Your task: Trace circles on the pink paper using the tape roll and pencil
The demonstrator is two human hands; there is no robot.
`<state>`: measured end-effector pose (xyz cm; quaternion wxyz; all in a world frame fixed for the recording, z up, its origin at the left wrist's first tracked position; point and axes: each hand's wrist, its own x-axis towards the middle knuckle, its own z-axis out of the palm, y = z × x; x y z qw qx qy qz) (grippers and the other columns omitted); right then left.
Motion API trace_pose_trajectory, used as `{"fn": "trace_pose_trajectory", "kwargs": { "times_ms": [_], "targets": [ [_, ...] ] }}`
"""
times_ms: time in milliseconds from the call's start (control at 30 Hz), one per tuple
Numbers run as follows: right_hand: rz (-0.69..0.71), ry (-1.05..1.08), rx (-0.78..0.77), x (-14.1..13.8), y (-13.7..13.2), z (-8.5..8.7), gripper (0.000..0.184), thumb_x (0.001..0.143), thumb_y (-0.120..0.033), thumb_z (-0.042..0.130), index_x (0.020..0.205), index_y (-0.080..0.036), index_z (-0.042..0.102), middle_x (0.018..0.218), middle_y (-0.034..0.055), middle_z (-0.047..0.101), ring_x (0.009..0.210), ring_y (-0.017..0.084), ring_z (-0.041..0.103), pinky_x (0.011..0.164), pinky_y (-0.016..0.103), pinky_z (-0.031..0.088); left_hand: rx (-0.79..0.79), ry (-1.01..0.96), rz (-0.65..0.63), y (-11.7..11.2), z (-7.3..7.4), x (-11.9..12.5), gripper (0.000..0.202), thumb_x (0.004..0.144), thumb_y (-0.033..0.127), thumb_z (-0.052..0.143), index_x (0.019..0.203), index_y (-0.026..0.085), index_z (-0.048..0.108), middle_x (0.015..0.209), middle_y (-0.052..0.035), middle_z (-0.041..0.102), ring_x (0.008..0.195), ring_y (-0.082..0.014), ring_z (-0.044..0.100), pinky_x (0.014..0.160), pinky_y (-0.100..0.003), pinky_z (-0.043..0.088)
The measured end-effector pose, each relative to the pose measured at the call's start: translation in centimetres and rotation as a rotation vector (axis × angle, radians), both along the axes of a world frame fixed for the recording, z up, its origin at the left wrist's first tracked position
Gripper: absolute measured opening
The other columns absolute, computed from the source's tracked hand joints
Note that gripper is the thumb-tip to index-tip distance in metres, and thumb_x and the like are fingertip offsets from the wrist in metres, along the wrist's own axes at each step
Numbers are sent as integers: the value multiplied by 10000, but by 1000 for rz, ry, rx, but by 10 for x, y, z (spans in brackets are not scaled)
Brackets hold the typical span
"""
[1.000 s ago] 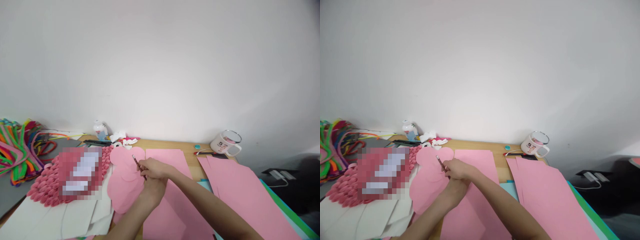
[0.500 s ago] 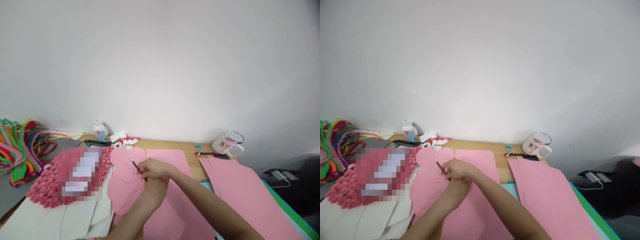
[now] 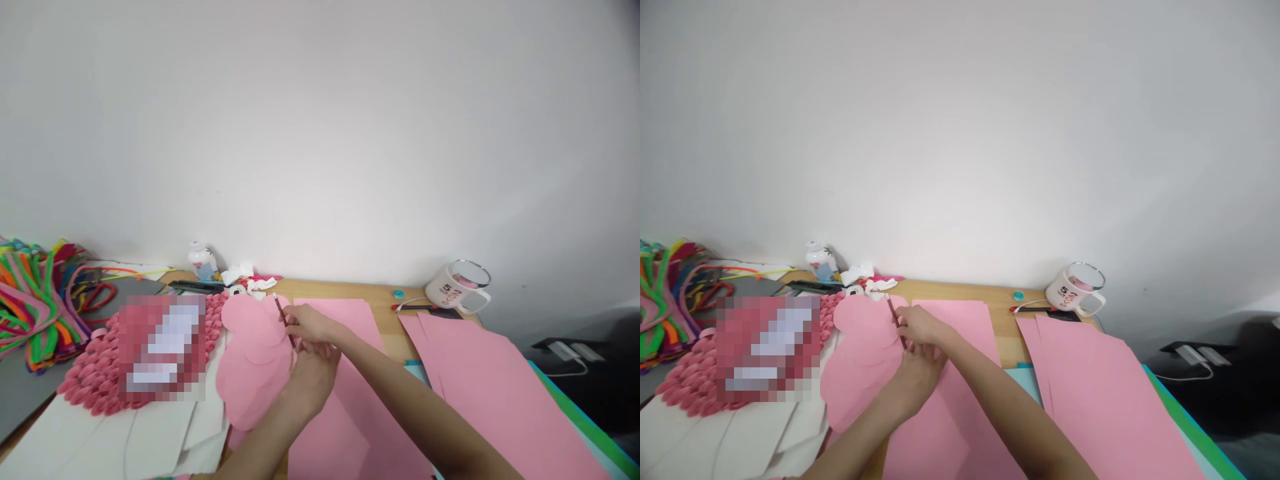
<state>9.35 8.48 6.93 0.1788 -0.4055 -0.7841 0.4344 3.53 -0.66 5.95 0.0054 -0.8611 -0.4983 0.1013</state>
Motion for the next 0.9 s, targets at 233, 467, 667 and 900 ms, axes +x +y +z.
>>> {"fn": "trace_pose_trajectory", "kwargs": {
  "times_ms": [233, 467, 667, 900],
  "targets": [
    [-267, 144, -63, 20, 17, -29, 207, 726, -34, 514, 853, -195, 537, 588, -33, 615, 539, 147, 622, 510, 225, 466, 13, -63, -57, -2, 9, -5, 353, 829, 55, 451, 1145, 148, 576, 1168, -198, 567, 1064, -356, 531, 689, -389, 487],
    [-497, 276, -56, 58, 15, -46, 181, 683, -72, 547, 790, -214, 513, 532, -41, 618, 482, 164, 630, 490, 251, 492, -21, -67, -87, -2, 21, -11, 574, 730, -25, 456, 1265, 183, 470, 1244, -162, 524, 1041, -305, 521, 682, -365, 504],
    [-643, 461, -70, 76, 3, -64, 142, 726, -289, 572, 838, -207, 541, 631, 5, 669, 598, 197, 683, 569, 308, 558, -28, -109, -52, -1, 10, -15, 607, 661, -72, 452, 1215, 173, 480, 1203, -136, 547, 1075, -294, 501, 707, -341, 502],
    [-831, 579, -7, 82, 1, -85, 303, 737, -448, 571, 892, -188, 555, 801, 82, 710, 733, 242, 704, 697, 378, 572, -73, -441, 39, -4, -16, -36, 232, 853, 17, 380, 902, 166, 551, 1159, -103, 563, 1262, -241, 407, 884, -373, 477]
  ]
}}
